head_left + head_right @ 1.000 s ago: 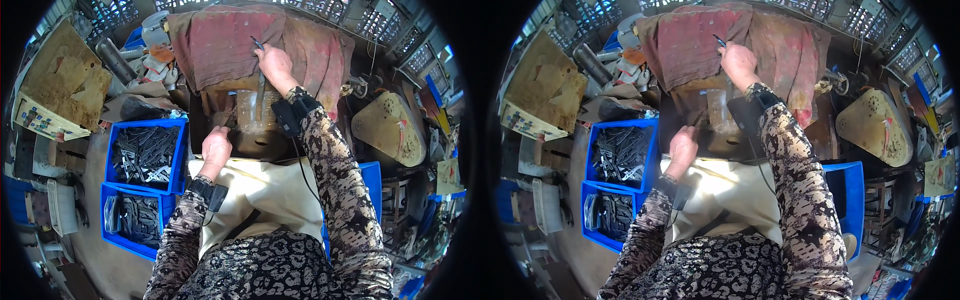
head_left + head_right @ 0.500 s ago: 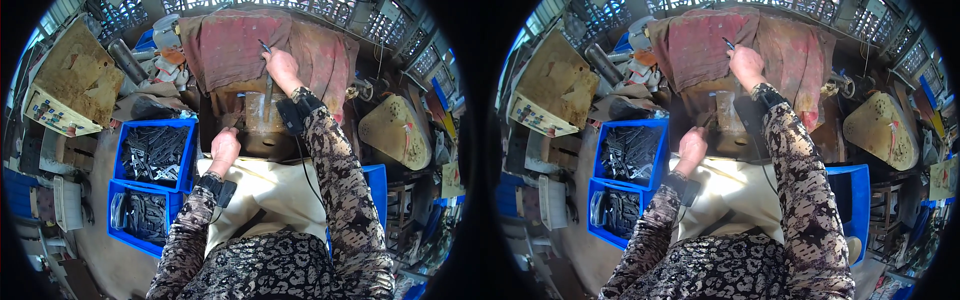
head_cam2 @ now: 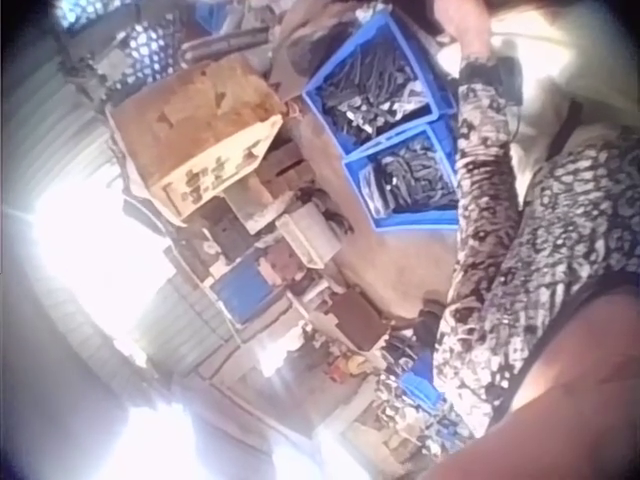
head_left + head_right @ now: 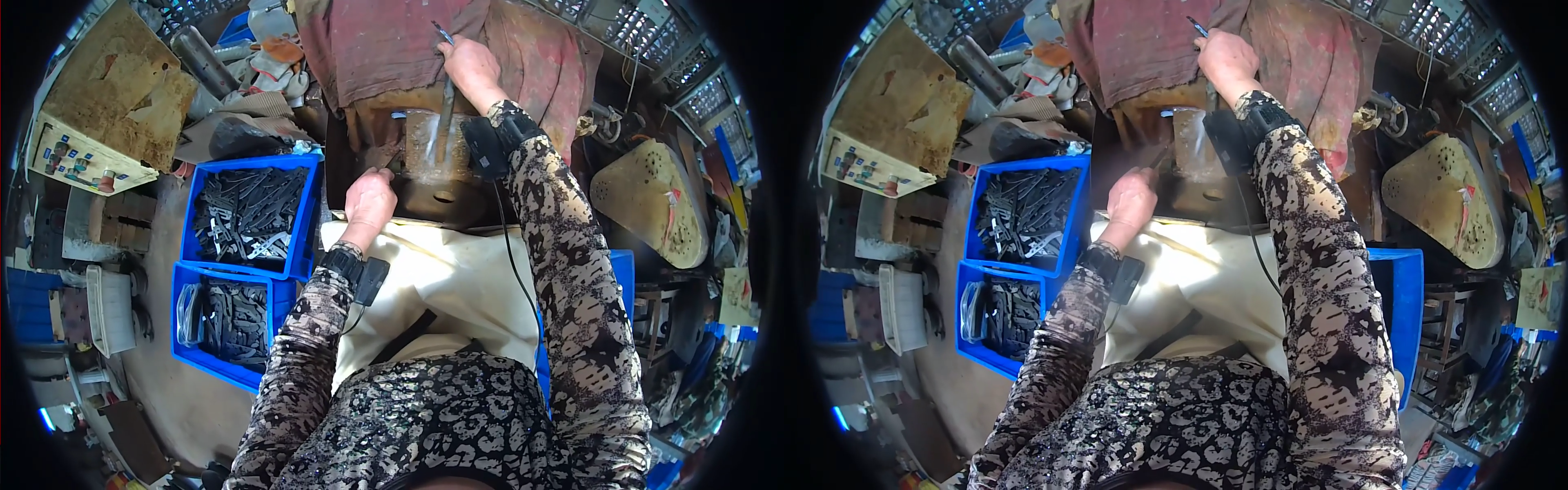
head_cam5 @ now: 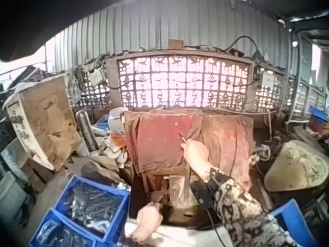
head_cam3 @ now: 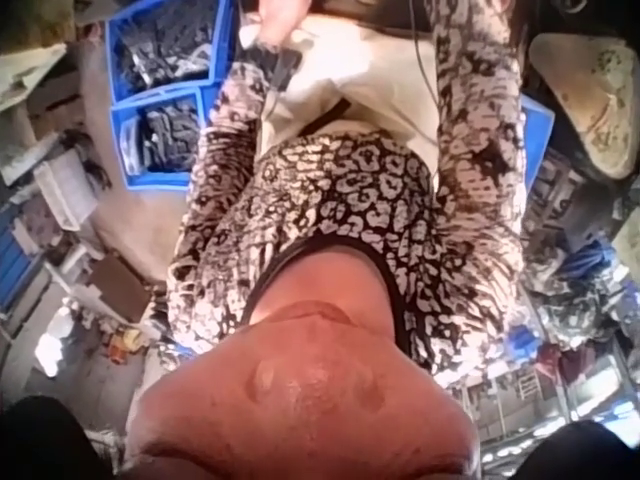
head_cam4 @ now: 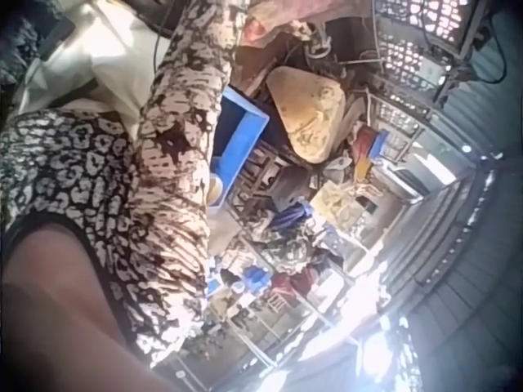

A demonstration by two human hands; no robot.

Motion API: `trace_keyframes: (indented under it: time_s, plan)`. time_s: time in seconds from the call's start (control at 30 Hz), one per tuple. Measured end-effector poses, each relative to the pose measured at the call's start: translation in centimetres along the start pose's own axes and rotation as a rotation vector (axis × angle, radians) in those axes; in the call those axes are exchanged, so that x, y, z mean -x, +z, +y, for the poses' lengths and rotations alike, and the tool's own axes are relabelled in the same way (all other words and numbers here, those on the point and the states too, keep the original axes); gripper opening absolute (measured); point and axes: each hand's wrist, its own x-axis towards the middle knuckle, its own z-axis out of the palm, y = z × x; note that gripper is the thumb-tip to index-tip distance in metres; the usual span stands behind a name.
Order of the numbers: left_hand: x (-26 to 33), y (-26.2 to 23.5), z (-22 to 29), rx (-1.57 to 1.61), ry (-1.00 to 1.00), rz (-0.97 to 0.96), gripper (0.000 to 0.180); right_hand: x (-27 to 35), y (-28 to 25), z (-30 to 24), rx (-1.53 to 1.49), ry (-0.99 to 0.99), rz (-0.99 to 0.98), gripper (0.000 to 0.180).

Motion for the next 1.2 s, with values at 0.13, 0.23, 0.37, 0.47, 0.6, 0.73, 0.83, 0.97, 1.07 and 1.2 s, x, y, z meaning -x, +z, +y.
trace_keyframes:
  time_s: [0.13,0.23,0.37,0.47,0.6,0.73,0.83,0.97,1.07,1.2]
  plan:
    - [0.0,0.0,0.0,-0.02,-0.003,-0.019,0.021,-0.2,0.4,0.0,0.019,0.002,0.016,0.034]
    - [-0.1,-0.1,0.0,-0.028,-0.009,-0.026,0.02,-0.4,0.7,0.3,0.019,-0.015,0.034,0.034]
    - [-0.1,0.1,-0.1,-0.004,-0.011,-0.029,0.017,-0.7,1.2,0.7,0.018,-0.043,0.053,0.035]
    - [-0.2,0.1,-0.3,0.003,-0.001,-0.02,0.017,-0.9,1.3,0.8,0.028,-0.052,0.063,0.035]
    - [-0.2,0.0,-0.1,-0.015,-0.006,-0.026,0.017,-0.4,1.2,0.7,0.031,-0.069,0.104,0.033]
    - [0.0,0.0,-0.2,-0.018,-0.003,-0.019,0.017,0.7,0.9,-0.1,-0.003,-0.119,0.158,0.03]
    - [-0.1,-0.1,0.0,-0.054,0.008,-0.056,0.016,0.6,0.6,0.2,0.008,-0.121,0.164,0.03]
    - [-0.2,-0.1,-0.1,-0.068,0.011,-0.071,0.016,0.6,0.6,-0.1,0.009,-0.111,0.154,0.03]
    - [0.1,-0.2,-0.4,-0.074,0.0,-0.07,0.016,1.0,0.4,-0.7,-0.003,-0.111,0.14,0.031]
    - [-0.3,-0.5,0.5,-0.105,-0.009,-0.1,0.019,-0.7,1.2,0.9,0.074,-0.073,0.086,0.035]
